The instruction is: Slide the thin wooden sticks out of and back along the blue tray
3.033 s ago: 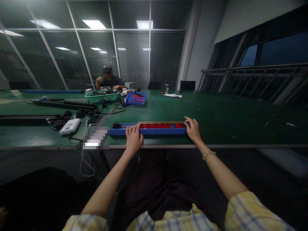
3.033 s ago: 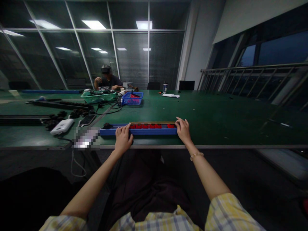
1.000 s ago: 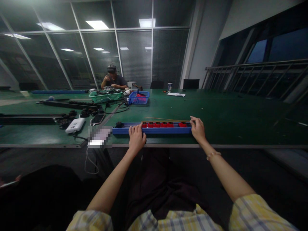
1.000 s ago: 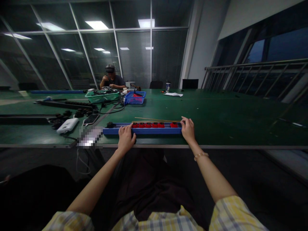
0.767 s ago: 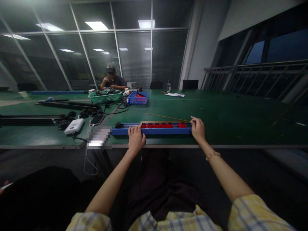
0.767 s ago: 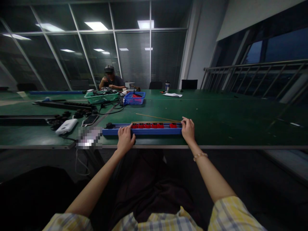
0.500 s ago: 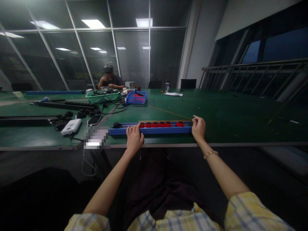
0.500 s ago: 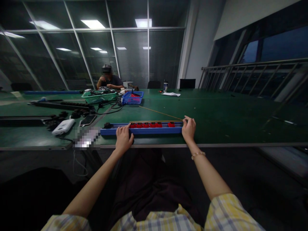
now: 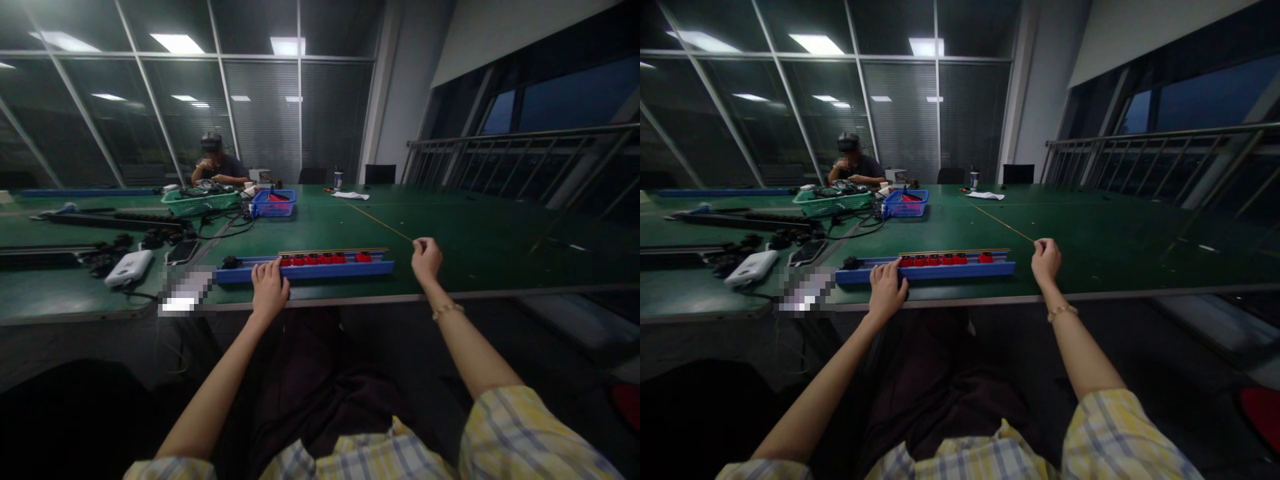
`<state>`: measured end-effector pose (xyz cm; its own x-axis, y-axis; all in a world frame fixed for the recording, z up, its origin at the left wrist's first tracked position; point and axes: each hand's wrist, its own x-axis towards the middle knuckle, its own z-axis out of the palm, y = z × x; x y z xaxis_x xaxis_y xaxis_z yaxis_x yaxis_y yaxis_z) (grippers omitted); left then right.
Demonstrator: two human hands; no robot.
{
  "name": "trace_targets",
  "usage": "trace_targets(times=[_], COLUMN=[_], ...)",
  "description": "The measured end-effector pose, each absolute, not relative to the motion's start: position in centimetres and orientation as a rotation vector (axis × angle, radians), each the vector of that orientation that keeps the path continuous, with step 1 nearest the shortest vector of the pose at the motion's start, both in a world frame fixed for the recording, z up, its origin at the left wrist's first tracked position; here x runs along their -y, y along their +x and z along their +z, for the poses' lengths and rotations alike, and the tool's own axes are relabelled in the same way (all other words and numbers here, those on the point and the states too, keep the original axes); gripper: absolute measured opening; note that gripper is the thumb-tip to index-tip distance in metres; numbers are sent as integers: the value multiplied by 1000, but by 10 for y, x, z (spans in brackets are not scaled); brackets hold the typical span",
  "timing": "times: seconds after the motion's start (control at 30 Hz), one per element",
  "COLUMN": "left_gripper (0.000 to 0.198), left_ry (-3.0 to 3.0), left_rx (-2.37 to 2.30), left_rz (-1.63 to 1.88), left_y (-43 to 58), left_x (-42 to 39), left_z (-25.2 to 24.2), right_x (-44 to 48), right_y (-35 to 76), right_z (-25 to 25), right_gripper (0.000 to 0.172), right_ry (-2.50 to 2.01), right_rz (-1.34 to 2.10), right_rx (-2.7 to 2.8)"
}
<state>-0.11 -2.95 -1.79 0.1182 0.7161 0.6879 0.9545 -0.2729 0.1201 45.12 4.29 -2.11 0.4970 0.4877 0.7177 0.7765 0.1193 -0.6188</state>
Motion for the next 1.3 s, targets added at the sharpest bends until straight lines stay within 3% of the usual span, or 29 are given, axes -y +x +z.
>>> trace_targets(times=[0.27,0.6,1.3], left_gripper=[55,54,54], left_ry=[-2056,-2057,-2064], left_rx=[1635,1637,1661], left_rz=[-934,-945,-934], left_y=[-1,0,2], left_x=[30,32,37], left_z=[-17,-17,-17], right_x=[-30,-27,-34], right_y=[497,485,498], right_z=[-47,-42,-66], right_gripper=[24,33,28], right_ry=[-1823,-1953,-2180], right_rz=[-312,-369,-366], right_rx=[1083,1212,1199])
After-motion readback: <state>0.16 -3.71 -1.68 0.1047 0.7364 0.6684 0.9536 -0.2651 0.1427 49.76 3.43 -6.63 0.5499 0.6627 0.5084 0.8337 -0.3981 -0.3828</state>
